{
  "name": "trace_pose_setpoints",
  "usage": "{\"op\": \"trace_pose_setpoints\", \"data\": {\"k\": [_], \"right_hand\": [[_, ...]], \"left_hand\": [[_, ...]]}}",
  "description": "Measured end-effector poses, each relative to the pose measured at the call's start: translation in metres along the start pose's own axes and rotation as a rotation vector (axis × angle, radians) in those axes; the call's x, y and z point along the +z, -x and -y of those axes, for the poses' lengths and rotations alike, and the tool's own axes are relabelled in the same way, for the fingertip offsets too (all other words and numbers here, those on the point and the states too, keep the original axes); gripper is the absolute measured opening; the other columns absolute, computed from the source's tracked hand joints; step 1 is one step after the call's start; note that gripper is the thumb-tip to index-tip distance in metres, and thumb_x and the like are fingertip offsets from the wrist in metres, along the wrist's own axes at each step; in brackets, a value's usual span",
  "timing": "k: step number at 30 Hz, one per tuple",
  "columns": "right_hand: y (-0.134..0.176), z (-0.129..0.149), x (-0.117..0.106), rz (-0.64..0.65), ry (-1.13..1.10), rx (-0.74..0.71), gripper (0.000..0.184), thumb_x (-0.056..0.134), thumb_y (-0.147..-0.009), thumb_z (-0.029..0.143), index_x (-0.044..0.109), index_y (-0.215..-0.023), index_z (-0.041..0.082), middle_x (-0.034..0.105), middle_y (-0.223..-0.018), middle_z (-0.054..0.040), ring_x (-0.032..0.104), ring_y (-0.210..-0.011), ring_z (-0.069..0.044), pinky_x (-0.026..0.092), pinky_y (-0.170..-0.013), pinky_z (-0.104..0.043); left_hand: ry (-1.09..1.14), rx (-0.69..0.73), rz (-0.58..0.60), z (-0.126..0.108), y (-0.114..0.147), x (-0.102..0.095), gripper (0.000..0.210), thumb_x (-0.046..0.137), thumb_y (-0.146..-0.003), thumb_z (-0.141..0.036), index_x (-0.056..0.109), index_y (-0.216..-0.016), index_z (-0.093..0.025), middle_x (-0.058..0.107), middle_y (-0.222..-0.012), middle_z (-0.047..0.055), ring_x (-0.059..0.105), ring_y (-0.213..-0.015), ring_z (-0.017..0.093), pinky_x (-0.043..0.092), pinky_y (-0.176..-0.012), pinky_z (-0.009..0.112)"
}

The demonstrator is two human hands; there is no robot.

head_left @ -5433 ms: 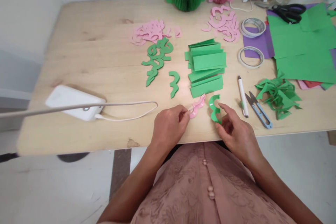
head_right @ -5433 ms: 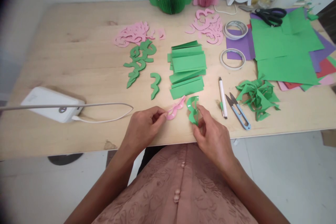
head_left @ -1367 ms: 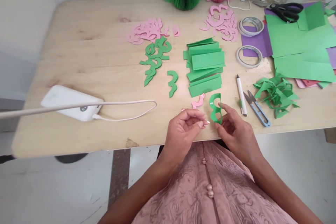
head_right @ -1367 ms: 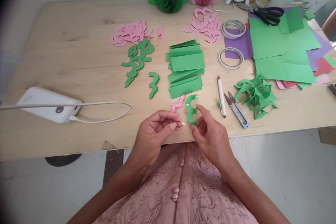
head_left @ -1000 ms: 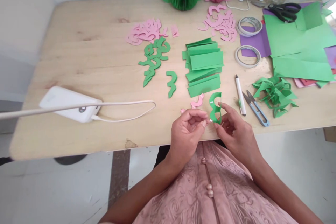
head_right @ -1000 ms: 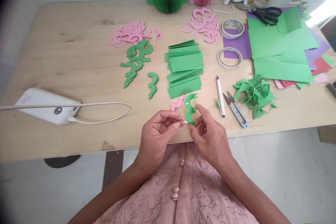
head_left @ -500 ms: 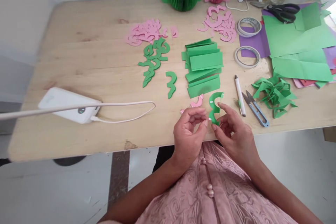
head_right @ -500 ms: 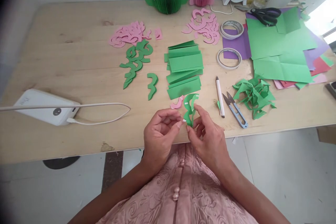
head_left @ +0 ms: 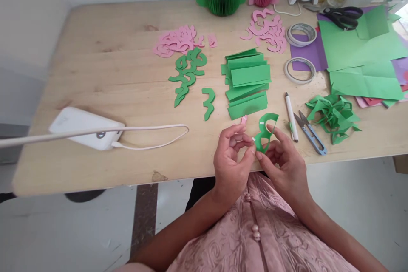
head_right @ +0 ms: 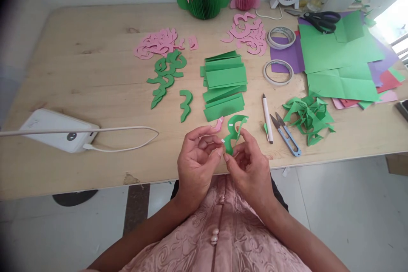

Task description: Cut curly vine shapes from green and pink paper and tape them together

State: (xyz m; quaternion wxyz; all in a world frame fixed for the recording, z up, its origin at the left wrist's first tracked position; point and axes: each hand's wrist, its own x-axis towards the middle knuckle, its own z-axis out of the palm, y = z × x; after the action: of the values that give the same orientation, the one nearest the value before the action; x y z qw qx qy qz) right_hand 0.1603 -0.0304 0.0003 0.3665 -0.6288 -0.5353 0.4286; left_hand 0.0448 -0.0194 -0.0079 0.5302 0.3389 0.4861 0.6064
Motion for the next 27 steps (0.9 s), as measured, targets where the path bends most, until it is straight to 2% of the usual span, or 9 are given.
{"op": "trace_pose_setpoints", "data": {"k": [3, 6, 13, 17, 21, 27], "right_hand": [[0.001, -0.003, 0.002, 0.023, -0.072, 0.037, 0.061, 0.064, -0.082, 0.027, 0.042, -0.138, 0.025, 0.059, -0.079, 0.0002, 0.057, -0.064, -0.014, 0.050, -0.056, -0.028], [0.001, -0.003, 0.003, 0.038, -0.106, 0.041, 0.059, 0.064, -0.082, 0.028, 0.042, -0.138, 0.027, 0.058, -0.079, 0.0005, 0.056, -0.065, -0.014, 0.050, -0.057, -0.029], [0.004, -0.003, 0.004, 0.059, -0.090, 0.033, 0.061, 0.064, -0.082, 0.028, 0.041, -0.138, 0.026, 0.058, -0.076, 0.0020, 0.054, -0.061, -0.013, 0.048, -0.054, -0.026], [0.006, -0.002, -0.003, 0.091, -0.118, 0.004, 0.060, 0.062, -0.085, 0.033, 0.039, -0.140, 0.026, 0.063, -0.088, -0.0025, 0.061, -0.076, -0.017, 0.052, -0.062, -0.028], [0.004, 0.003, -0.009, 0.040, -0.145, -0.004, 0.051, 0.055, -0.089, 0.036, 0.042, -0.136, 0.025, 0.065, -0.095, -0.0051, 0.062, -0.079, -0.018, 0.054, -0.069, -0.032], [-0.004, 0.006, -0.008, 0.028, -0.262, 0.123, 0.032, 0.057, -0.087, 0.040, 0.055, -0.114, 0.022, 0.063, -0.078, -0.0007, 0.057, -0.063, -0.014, 0.047, -0.052, -0.025]], "left_hand": [[0.016, 0.017, -0.015, 0.000, -0.001, 0.001, 0.039, 0.063, -0.076, -0.007, 0.054, -0.110, -0.024, 0.058, -0.116, 0.005, 0.060, -0.096, 0.012, 0.054, -0.086, 0.028], [0.021, 0.036, -0.019, -0.001, -0.002, 0.002, 0.044, 0.062, -0.076, -0.005, 0.052, -0.113, -0.026, 0.056, -0.121, 0.005, 0.057, -0.107, 0.014, 0.054, -0.087, 0.027], [-0.086, 0.037, 0.040, -0.001, -0.003, 0.001, 0.050, 0.055, -0.077, -0.002, 0.051, -0.119, -0.027, 0.050, -0.130, 0.006, 0.059, -0.101, 0.013, 0.057, -0.078, 0.024], [-0.117, 0.053, 0.044, -0.002, -0.004, -0.002, 0.053, 0.054, -0.077, -0.001, 0.051, -0.122, -0.028, 0.051, -0.130, 0.005, 0.059, -0.103, 0.013, 0.056, -0.080, 0.025], [-0.173, 0.099, 0.087, -0.001, -0.003, -0.004, 0.056, 0.053, -0.080, -0.002, 0.049, -0.127, -0.031, 0.046, -0.135, 0.005, 0.058, -0.108, 0.015, 0.056, -0.083, 0.027], [-0.327, 0.257, 0.160, -0.001, 0.000, -0.008, 0.063, 0.051, -0.084, -0.003, 0.041, -0.135, -0.037, 0.038, -0.142, 0.006, 0.057, -0.110, 0.019, 0.058, -0.081, 0.029]]}}
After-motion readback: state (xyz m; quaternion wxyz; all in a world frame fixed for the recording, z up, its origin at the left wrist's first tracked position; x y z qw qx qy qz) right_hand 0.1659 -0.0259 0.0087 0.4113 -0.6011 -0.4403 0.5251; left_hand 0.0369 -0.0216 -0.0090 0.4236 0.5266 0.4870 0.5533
